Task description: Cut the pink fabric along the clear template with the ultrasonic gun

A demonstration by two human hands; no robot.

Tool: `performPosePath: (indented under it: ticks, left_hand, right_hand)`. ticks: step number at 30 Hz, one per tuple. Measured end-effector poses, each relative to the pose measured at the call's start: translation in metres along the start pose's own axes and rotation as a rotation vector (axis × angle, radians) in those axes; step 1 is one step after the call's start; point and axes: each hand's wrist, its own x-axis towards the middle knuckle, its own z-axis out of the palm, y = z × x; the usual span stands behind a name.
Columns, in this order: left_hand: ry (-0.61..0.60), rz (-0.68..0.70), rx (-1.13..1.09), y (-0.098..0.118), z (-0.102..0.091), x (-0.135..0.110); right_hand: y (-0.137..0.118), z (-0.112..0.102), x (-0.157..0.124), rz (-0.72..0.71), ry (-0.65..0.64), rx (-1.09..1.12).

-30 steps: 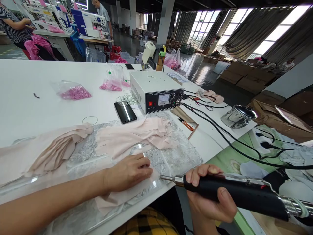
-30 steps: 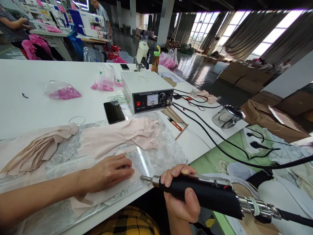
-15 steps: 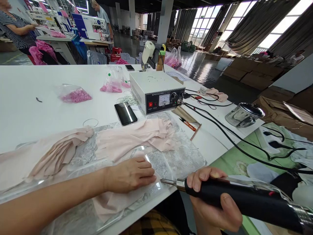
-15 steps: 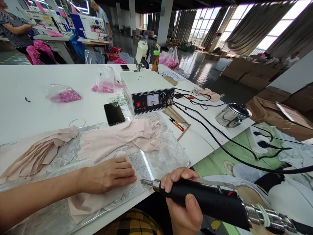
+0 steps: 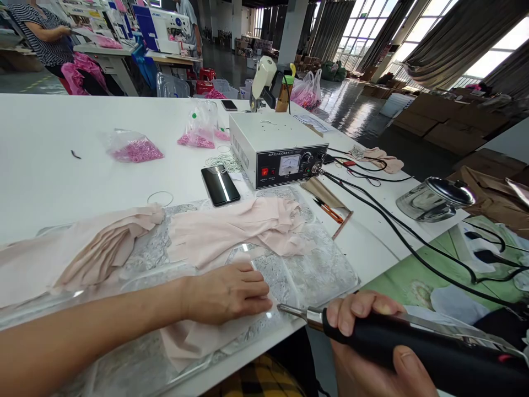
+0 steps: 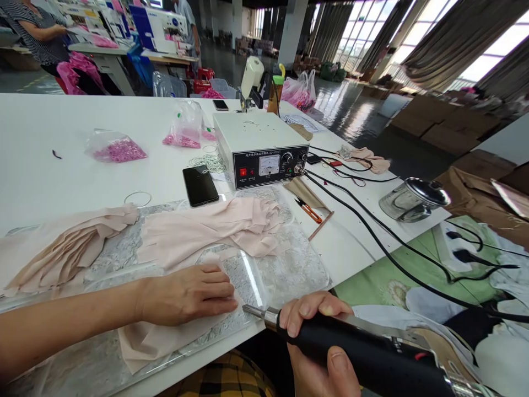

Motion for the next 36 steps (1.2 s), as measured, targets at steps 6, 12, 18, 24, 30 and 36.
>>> performPosePath:
  ticks: [6, 12, 18, 24, 30, 36]
  left_hand:
    - [0.015, 0.023, 0.019, 0.0004, -0.002, 0.0013]
    - [0.007, 0.004, 0.042, 0.0027, -0.0035, 0.0014]
    - [-0.012, 0.005, 0.06, 0.0036, -0.0038, 0.0014]
    - [-0.001, 0.021, 0.064, 0.0037, -0.0033, 0.0018]
    - [0.019, 0.03, 0.083, 0.0039, -0.0031, 0.0011]
    - [0.036, 0.035, 0.089, 0.0035, -0.0034, 0.0017]
  right_hand:
    - [-0.0023, 0.0008, 0.0016, 0.011, -0.022, 0.041]
    - [-0.0039, -0.0023, 0.0022, 0.033, 0.001, 0.043]
    - [-0.0041, -0.0034, 0.0025, -0.019, -0.011, 0.02]
    - [-0.003, 0.0016, -0.0004, -0.026, -0.072, -0.009]
    - [-0.0017, 0.0007, -0.0012, -0.016, -0.088, 0.011]
    - [-0.0055, 0.0036, -0.0003, -0.032, -0.137, -0.001]
